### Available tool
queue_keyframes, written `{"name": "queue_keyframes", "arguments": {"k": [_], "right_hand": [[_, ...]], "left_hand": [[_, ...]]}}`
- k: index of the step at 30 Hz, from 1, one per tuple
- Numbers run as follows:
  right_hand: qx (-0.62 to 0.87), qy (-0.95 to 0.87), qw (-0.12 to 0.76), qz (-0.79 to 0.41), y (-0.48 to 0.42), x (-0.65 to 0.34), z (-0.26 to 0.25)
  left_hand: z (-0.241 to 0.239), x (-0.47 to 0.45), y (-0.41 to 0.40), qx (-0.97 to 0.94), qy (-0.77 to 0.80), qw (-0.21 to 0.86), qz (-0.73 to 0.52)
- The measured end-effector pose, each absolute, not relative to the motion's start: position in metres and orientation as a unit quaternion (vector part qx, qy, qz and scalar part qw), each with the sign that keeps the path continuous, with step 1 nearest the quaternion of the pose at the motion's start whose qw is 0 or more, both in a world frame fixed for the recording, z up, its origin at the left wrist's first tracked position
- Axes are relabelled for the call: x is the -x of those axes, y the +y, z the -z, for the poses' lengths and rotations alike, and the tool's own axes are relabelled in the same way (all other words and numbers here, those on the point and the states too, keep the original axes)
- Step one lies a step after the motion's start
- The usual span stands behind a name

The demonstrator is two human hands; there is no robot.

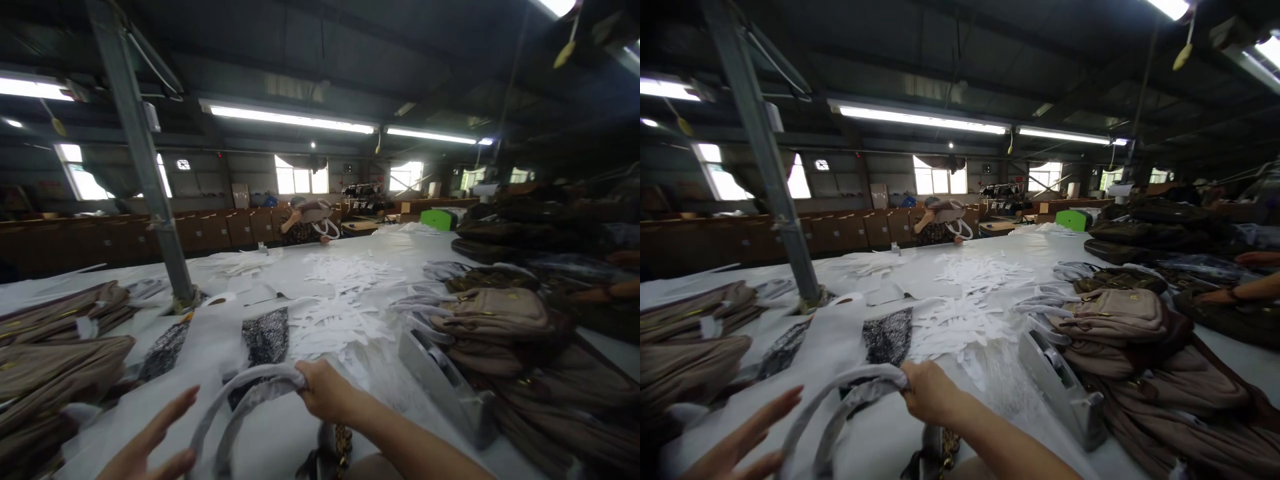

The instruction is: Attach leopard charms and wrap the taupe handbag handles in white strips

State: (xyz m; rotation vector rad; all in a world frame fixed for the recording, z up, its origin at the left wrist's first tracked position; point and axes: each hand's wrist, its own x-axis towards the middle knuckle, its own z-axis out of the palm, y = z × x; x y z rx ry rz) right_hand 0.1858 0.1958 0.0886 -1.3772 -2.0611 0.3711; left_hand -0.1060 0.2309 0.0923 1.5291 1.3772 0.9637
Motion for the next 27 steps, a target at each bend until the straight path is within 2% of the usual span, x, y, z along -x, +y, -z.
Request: {"name": "queue_keyframes", "arguments": {"k": [3,5,9,11,15,21,27], "right_hand": [[0.513,-0.822,0.234,-0.075,0.197,-0.177,-0.091],[0.509,-0.826,0.23,-0.074,0.2,-0.175,-0.088],[0.479,-0.822,0.253,-0.176,0.215,-0.196,-0.078],[0.496,-0.814,0.236,-0.191,0.228,-0.215,-0.07],[0.628,-0.752,0.178,-0.094,0.268,-0.245,-0.049],[0.69,-0.714,0.103,-0.06,0.314,-0.253,-0.006],[0.714,-0.685,0.131,-0.061,0.317,-0.262,0.012]], "left_hand": [[-0.135,0.07,0.238,-0.688,0.469,0.443,-0.331],[-0.148,0.047,0.238,-0.707,0.424,0.509,-0.249],[-0.132,0.039,0.242,-0.657,0.402,0.628,-0.108],[-0.123,0.046,0.248,-0.636,0.401,0.644,-0.139],[-0.127,0.054,0.255,-0.577,0.405,0.669,-0.235],[-0.149,0.051,0.257,-0.472,0.431,0.73,-0.244],[-0.134,0.059,0.267,-0.444,0.502,0.701,-0.245]]}}
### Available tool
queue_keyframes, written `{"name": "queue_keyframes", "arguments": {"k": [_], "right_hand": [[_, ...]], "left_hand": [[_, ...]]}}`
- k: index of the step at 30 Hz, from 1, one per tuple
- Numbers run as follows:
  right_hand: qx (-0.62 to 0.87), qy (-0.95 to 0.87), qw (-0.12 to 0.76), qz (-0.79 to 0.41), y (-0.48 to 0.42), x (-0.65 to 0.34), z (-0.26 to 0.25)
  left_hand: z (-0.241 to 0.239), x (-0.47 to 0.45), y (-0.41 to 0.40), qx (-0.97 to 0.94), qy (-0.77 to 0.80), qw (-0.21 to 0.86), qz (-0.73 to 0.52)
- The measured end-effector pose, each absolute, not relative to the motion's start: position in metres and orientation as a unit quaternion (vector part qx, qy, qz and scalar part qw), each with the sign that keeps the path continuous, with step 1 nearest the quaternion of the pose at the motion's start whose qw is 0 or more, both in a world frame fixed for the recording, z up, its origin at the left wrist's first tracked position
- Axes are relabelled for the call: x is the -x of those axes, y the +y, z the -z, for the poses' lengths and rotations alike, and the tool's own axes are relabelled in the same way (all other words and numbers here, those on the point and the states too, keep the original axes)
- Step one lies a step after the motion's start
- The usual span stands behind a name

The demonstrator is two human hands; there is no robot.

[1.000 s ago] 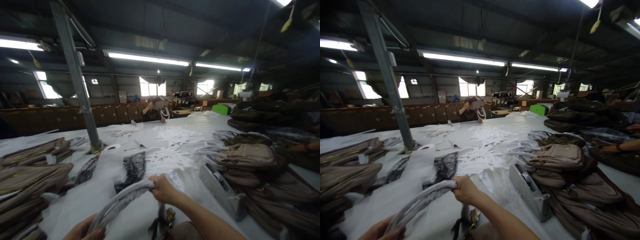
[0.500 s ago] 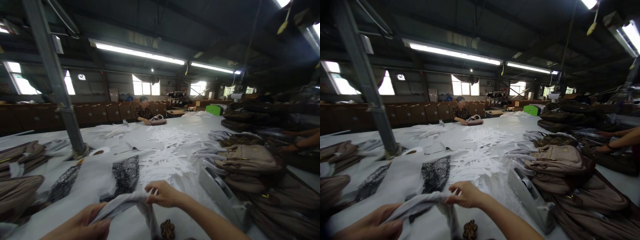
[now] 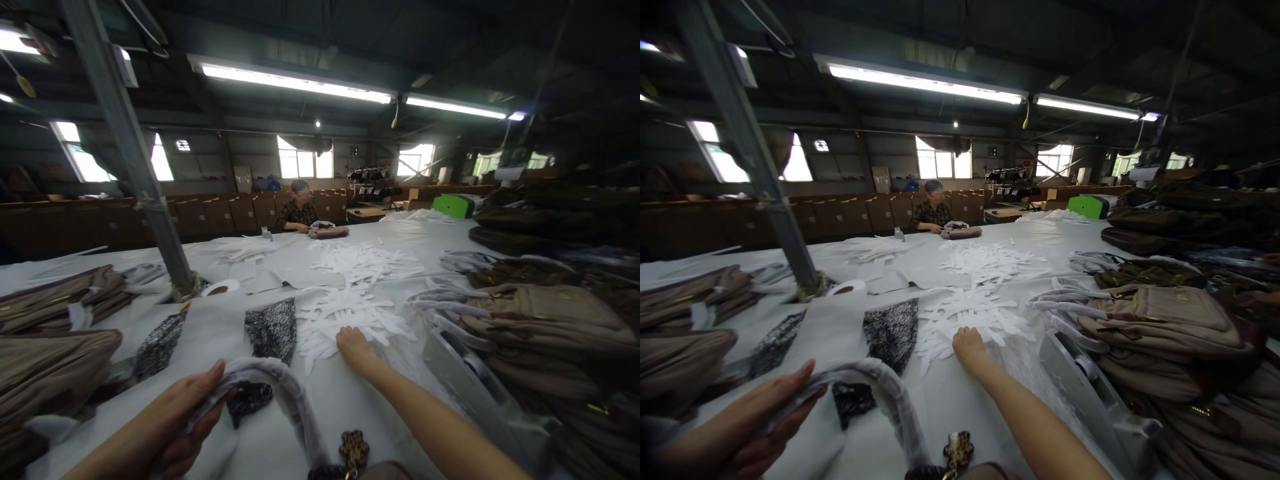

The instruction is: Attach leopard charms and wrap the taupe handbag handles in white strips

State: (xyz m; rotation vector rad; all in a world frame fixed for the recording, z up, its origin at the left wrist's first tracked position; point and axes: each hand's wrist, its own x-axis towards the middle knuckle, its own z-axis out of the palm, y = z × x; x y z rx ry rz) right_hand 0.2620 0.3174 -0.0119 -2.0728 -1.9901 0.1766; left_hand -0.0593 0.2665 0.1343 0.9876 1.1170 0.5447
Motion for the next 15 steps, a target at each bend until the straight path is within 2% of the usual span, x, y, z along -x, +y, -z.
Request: {"name": "queue_keyframes", "arguments": {"k": [7,15], "right_hand": [[0.722,-0.624,0.269,-0.129,0.32,-0.273,-0.001],[0.654,-0.571,0.412,-0.276,0.302,-0.267,-0.034]], "left_hand": [[-0.137,0.054,0.263,-0.43,0.516,0.691,-0.265],[-0.142,0.051,0.253,-0.429,0.517,0.676,-0.303]]}}
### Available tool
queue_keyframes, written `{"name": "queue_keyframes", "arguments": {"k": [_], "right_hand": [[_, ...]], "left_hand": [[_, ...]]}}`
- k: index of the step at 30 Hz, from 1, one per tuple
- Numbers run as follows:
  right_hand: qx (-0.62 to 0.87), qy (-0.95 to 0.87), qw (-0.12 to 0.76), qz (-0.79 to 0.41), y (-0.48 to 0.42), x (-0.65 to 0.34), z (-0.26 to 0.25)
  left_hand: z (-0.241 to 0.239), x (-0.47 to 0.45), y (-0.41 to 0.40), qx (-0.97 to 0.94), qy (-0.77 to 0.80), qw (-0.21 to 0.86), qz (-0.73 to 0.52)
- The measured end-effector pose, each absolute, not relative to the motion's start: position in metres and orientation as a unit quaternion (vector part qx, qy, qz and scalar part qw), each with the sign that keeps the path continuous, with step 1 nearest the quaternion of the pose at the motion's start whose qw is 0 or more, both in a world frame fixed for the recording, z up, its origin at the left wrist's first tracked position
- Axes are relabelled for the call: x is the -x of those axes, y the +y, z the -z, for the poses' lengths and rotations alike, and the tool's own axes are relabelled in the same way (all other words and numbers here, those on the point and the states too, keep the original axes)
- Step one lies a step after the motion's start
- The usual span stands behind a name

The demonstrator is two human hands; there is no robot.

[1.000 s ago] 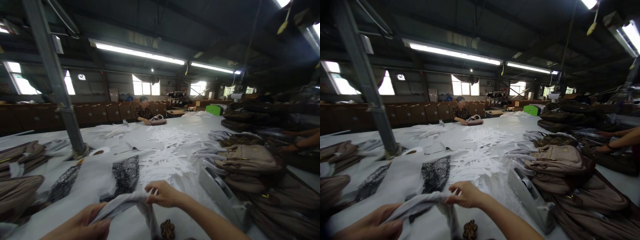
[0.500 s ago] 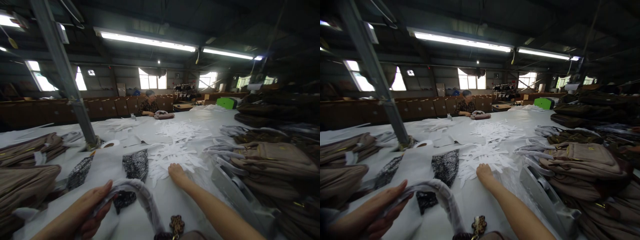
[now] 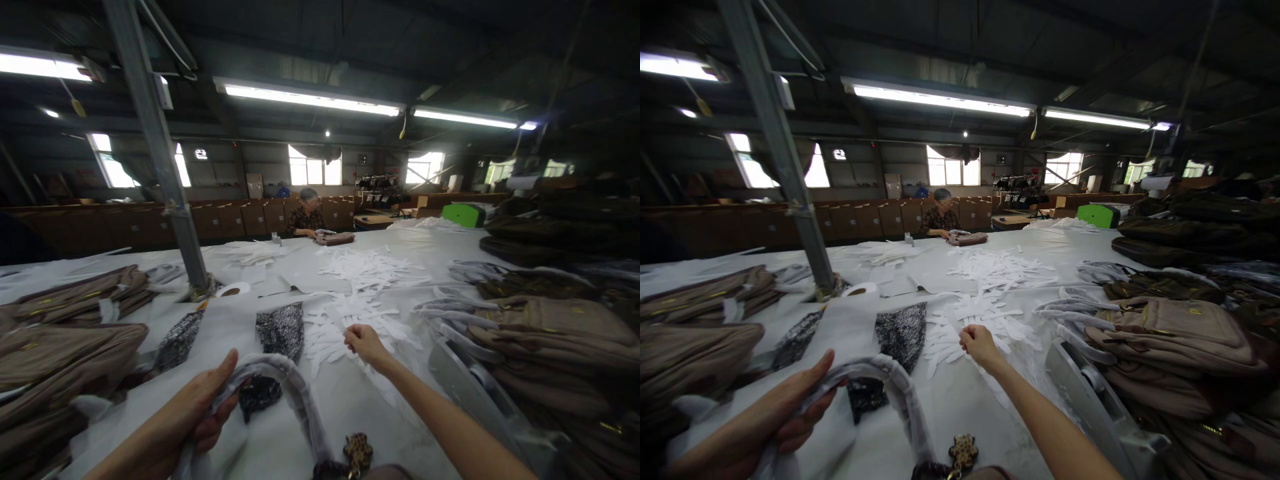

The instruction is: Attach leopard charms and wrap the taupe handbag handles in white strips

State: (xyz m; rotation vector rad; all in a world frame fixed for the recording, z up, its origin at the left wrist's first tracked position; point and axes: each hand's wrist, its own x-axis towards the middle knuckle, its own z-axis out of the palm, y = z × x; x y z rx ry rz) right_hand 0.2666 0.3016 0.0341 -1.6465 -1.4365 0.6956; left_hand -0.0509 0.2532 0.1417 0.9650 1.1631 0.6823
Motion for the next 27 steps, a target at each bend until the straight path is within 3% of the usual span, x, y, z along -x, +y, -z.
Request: {"name": "queue_keyframes", "arguments": {"k": [5,9,12,15,20,27], "right_hand": [[0.586,-0.578,0.458,-0.337,0.251,-0.249,-0.071],[0.507,-0.579,0.409,-0.49,0.195,-0.215,-0.088],[0.488,-0.487,0.394,-0.608,0.171,-0.178,-0.086],[0.458,-0.371,0.46,-0.664,0.17,-0.145,-0.087],[0.356,-0.33,0.544,-0.685,0.175,-0.119,-0.101],[0.401,-0.366,0.58,-0.607,0.153,-0.125,-0.098]], "left_hand": [[-0.142,0.049,0.254,-0.42,0.497,0.69,-0.316],[-0.148,0.038,0.247,-0.439,0.475,0.691,-0.322],[-0.154,0.024,0.234,-0.478,0.441,0.692,-0.314],[-0.159,0.012,0.218,-0.52,0.417,0.687,-0.292],[-0.168,0.013,0.194,-0.597,0.473,0.601,-0.244],[-0.175,0.019,0.185,-0.602,0.442,0.601,-0.283]]}}
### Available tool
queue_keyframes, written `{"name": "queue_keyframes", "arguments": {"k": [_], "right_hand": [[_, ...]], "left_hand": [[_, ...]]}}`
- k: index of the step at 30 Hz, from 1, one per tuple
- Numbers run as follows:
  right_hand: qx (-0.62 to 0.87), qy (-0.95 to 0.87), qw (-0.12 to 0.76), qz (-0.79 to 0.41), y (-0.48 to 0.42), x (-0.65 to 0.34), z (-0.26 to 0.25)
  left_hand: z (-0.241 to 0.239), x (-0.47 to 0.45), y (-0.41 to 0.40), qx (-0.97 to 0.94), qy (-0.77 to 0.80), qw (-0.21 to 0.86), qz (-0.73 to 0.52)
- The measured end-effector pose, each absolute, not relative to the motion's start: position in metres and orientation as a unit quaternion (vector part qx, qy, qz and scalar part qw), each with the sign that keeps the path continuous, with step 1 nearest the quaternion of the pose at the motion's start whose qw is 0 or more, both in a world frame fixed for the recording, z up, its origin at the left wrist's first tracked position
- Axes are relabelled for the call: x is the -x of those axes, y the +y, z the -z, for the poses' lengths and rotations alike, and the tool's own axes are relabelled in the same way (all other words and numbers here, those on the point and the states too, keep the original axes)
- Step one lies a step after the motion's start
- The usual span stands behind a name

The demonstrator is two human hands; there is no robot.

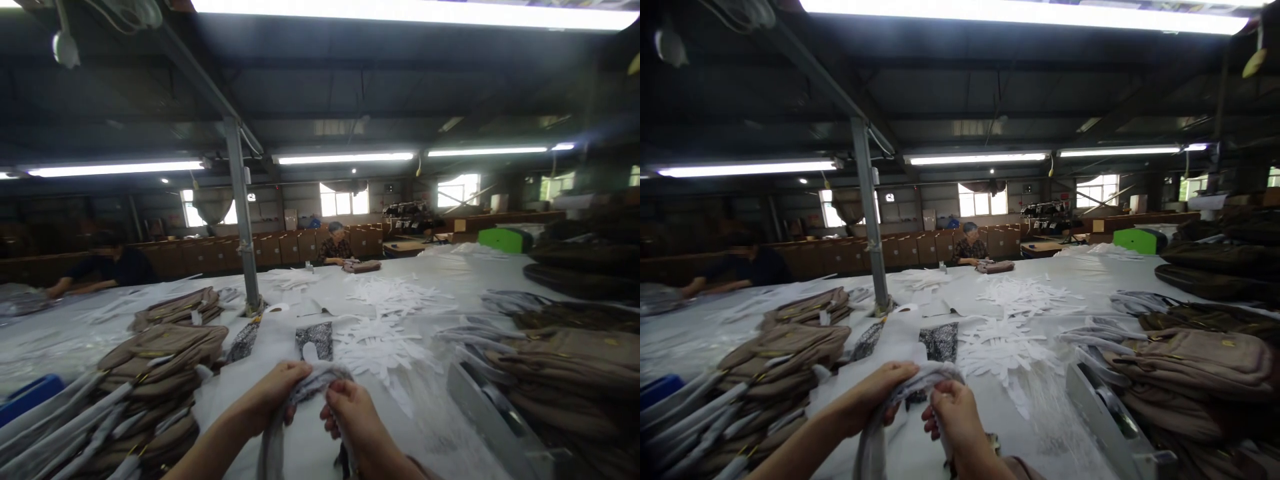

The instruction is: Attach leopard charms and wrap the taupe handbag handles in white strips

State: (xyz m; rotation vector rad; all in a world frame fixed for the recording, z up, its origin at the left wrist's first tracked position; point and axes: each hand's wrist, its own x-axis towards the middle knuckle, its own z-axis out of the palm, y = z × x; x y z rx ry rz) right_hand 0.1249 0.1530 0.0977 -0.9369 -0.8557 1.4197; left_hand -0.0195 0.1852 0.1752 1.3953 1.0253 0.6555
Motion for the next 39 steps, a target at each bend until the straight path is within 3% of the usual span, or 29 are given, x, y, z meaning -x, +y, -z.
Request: {"name": "queue_keyframes", "arguments": {"k": [8,15,23,39], "right_hand": [[0.262,-0.424,0.589,-0.636,0.118,-0.151,-0.129],[0.375,-0.611,0.607,-0.343,0.122,-0.151,-0.15],[0.338,-0.491,0.619,-0.511,0.143,-0.123,-0.168],[0.486,-0.472,0.579,-0.452,0.151,-0.114,-0.181]], "left_hand": [[-0.177,0.008,0.184,-0.548,0.414,0.657,-0.31],[-0.174,0.004,0.188,-0.539,0.416,0.622,-0.387],[-0.183,0.007,0.188,-0.556,0.428,0.52,-0.488],[-0.193,0.002,0.16,-0.665,0.462,0.301,-0.504]]}}
